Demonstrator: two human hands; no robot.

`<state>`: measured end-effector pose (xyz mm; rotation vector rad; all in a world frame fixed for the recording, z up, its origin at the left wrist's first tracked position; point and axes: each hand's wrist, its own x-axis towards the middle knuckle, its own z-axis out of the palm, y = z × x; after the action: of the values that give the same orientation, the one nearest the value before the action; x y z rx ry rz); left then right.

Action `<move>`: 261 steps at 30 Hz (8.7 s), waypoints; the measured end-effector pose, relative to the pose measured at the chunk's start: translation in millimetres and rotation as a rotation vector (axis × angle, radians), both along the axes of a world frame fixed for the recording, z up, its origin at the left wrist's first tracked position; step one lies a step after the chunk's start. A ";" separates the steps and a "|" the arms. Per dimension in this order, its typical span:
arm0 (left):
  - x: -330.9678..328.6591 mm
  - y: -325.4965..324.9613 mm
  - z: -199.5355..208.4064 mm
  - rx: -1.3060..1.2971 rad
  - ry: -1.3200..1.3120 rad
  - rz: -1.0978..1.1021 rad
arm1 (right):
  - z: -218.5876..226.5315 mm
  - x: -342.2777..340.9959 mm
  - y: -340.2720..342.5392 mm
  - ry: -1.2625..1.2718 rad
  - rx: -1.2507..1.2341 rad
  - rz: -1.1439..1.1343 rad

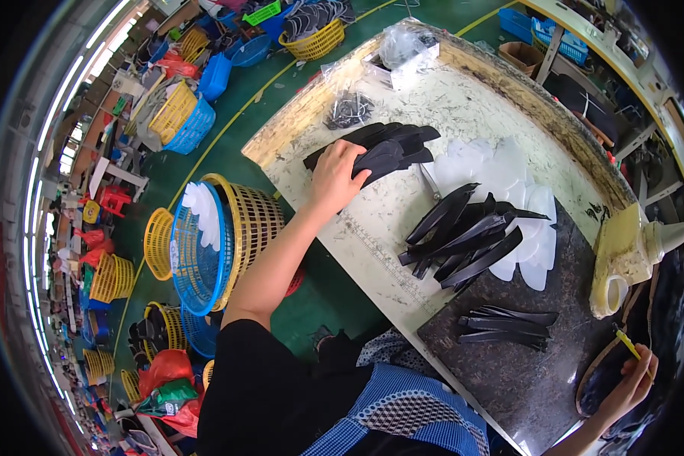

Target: Apply adhesive to shoe component strips and trim/assemble them at a workbench.

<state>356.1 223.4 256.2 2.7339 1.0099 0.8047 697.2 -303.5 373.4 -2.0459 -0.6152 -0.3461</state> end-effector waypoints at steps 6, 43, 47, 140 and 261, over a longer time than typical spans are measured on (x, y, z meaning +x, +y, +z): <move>-2.8 0.3 2.9 -0.196 -0.053 -0.098 | 11.5 -2.3 9.6 0.015 -0.014 0.001; 175.5 -229.3 100.3 -1.692 -0.003 -0.815 | -6.1 20.2 16.6 0.220 -0.068 -0.042; 151.0 -244.6 102.7 -1.596 -0.111 -0.844 | 35.2 -36.2 -93.1 0.079 0.125 -0.134; 12.0 -279.4 31.9 -1.788 -0.488 -0.574 | 1.7 -282.8 0.4 1.736 0.362 0.835; 12.9 -182.6 58.1 -1.309 -0.381 -0.313 | -33.9 -151.6 -78.9 -0.147 -0.702 -0.123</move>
<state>369.0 40.8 314.2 1.4711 0.6159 0.3409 545.6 -382.4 339.4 -2.7559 -0.7763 -0.3898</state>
